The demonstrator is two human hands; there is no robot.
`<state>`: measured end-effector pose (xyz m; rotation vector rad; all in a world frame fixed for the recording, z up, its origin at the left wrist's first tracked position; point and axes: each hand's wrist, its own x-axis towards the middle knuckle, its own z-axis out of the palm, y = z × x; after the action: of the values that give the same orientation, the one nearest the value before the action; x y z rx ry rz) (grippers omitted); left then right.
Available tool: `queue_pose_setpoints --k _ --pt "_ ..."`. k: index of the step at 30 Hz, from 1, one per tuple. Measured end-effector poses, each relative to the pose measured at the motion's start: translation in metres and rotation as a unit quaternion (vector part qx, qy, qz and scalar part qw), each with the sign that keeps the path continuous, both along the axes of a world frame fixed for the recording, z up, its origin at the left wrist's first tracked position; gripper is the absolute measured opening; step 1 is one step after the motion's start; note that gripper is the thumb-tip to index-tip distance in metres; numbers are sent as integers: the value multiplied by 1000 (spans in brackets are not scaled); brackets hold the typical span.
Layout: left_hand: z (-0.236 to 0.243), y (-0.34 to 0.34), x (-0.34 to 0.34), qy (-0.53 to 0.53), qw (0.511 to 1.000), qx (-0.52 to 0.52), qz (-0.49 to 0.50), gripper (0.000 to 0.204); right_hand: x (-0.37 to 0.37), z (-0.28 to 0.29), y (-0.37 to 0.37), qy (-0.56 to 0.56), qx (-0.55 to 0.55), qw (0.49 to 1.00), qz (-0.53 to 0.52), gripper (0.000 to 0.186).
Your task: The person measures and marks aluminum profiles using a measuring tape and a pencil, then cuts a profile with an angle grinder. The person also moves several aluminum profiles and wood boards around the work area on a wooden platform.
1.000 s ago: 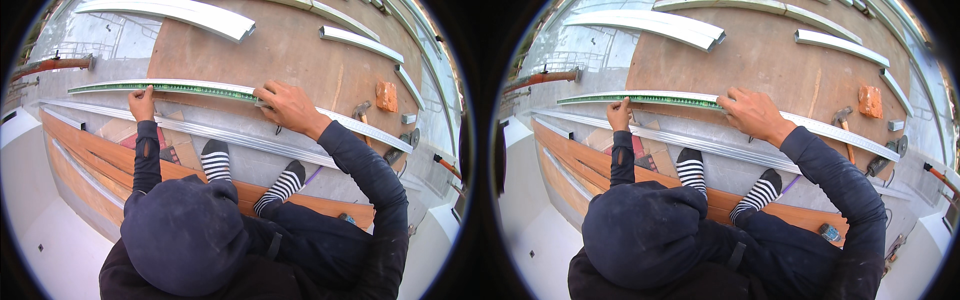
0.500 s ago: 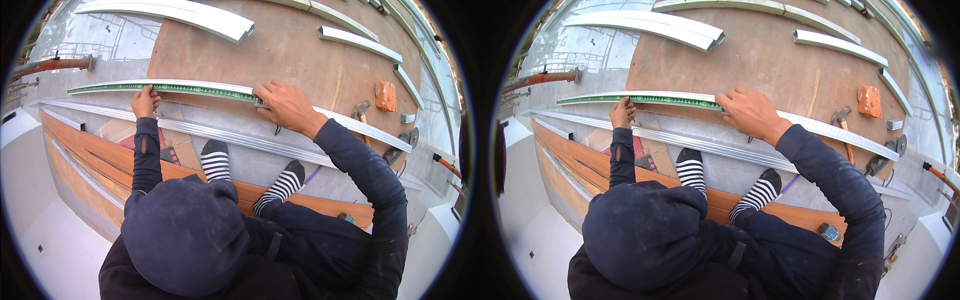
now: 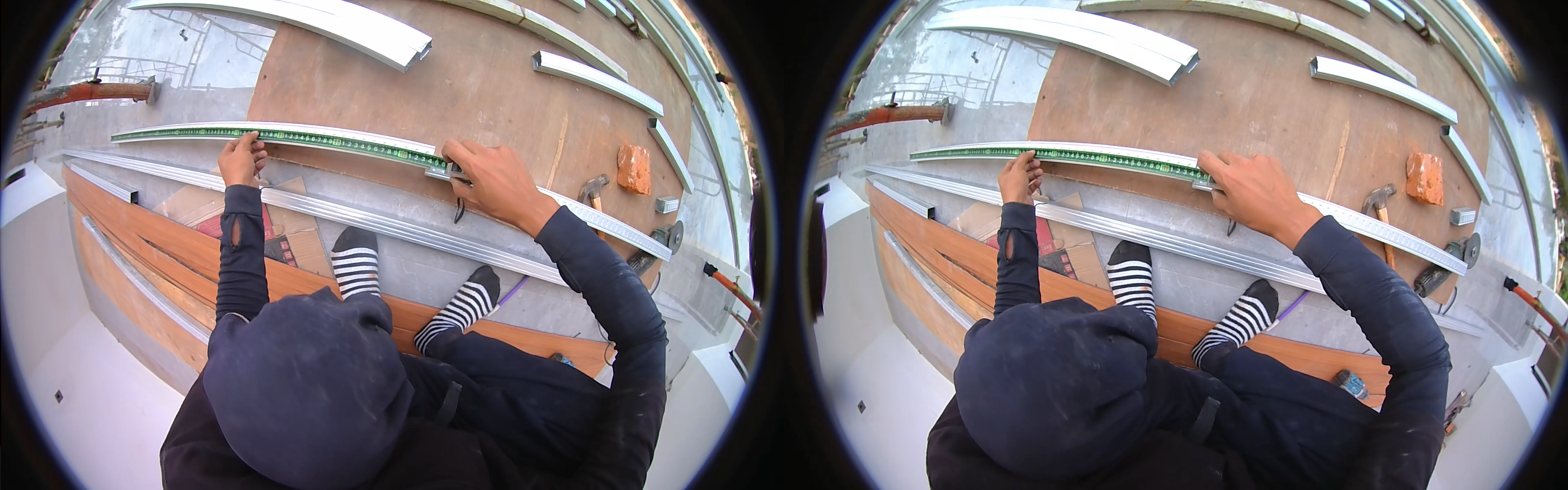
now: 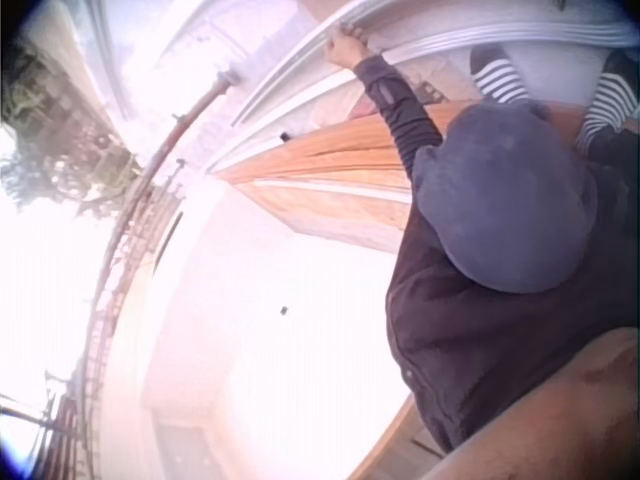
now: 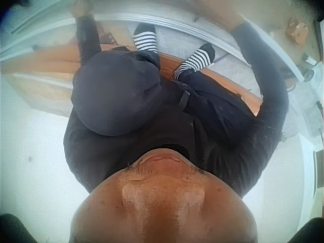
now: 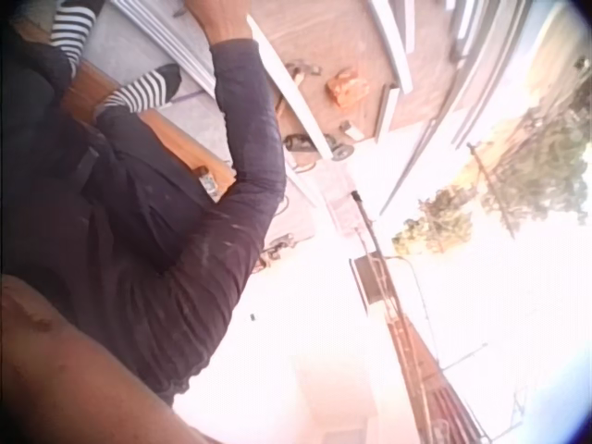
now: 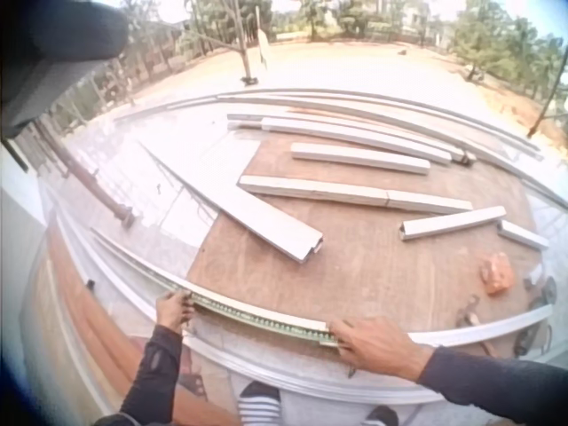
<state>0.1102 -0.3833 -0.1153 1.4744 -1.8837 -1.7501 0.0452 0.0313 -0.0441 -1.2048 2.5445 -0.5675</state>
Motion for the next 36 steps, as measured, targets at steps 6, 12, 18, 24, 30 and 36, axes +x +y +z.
queue_pose_setpoints --k 6,12,18,24,30,36 --pt "1 -2 3 -2 1000 12 -4 22 3 -1 21 20 16 999 32 33" --pt "2 -11 5 -8 1000 20 -1 24 7 2 8 25 49 998 41 37" --pt "-3 -7 -11 -10 999 32 -18 25 6 8 10 15 56 998 14 25" --pt "-46 -93 13 -11 997 39 71 43 4 7 -6 60 0 996 64 11" --pt "-50 -141 2 85 991 84 53 35 12 28 -4 76 -58 995 39 11" --pt "-11 -196 25 160 980 99 69 20 7 36 -16 100 -92 988 68 10"
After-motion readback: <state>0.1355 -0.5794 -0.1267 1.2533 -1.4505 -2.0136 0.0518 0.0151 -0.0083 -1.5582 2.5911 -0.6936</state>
